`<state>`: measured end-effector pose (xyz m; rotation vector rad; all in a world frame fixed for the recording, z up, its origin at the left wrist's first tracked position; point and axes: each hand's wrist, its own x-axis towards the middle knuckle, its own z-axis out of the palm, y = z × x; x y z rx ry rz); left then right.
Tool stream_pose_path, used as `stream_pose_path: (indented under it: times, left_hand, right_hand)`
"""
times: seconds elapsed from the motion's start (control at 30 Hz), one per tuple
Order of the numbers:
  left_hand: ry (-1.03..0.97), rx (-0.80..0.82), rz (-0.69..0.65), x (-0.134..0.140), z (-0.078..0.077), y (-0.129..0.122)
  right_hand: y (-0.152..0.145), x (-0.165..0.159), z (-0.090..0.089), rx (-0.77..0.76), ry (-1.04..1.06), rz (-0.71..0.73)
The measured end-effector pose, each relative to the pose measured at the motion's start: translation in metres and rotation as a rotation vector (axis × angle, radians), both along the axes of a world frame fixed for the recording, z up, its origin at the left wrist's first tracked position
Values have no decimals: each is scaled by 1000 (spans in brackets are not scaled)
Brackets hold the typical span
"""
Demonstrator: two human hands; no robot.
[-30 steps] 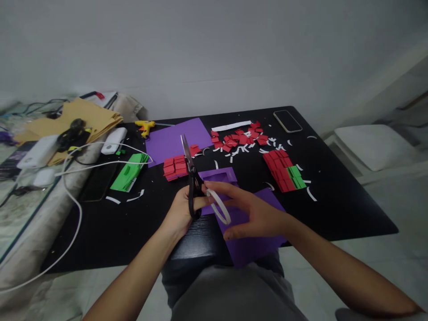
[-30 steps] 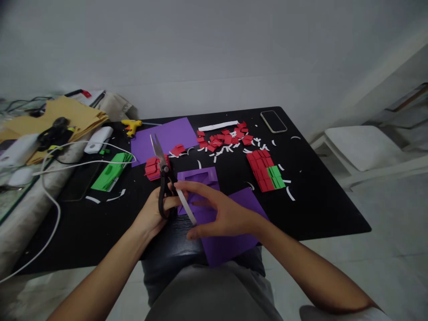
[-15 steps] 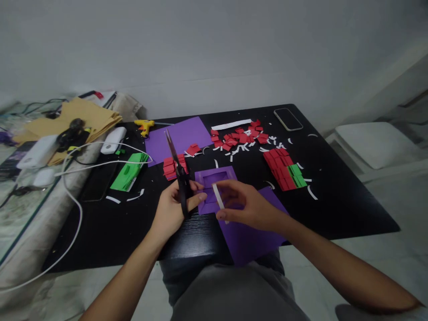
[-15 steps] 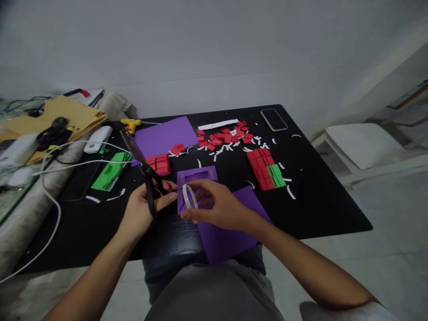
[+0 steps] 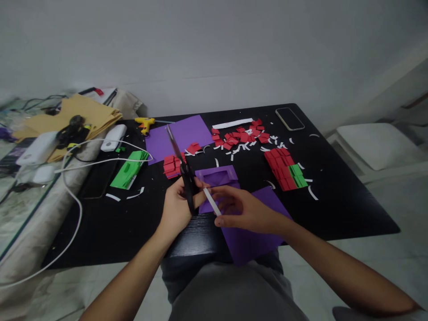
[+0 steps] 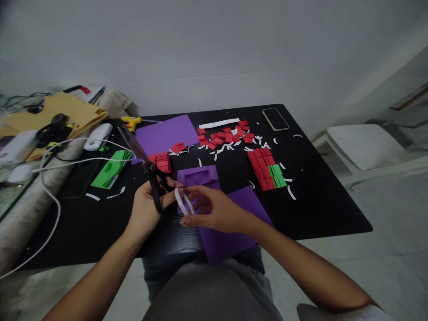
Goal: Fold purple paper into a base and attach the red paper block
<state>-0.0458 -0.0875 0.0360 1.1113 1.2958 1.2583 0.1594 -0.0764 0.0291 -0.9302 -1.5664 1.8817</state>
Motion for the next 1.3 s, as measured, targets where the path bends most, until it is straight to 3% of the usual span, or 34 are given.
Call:
stream_pose_path:
  times: [0.23, 0.37, 0.53, 0.7, 1.0, 1.1, 1.3]
  left_hand:
    - [-57, -45, 75, 0, -8, 5]
    - [-63, -67, 64, 1, -12, 5]
    - [-102, -61, 55, 1, -16, 4]
    - [-83, -71, 64, 0, -21, 1]
    - [-292, -46, 104, 6, -20, -4]
    - [-227, 54, 96, 2, -19, -4]
    - [84, 165, 136, -11, -12, -2]
  right_hand:
    - [-3, 2, 2, 107, 0, 17]
    - [-1, 4, 4, 151, 156, 43]
    - [2, 6, 4, -61, 328, 106]
    - [-1, -3, -3, -128, 409, 119]
    - [-6, -17, -19, -486, 514, -84]
    - [-6, -16, -20, -433, 449, -115]
    - [-3, -7, -3, -154, 213, -152]
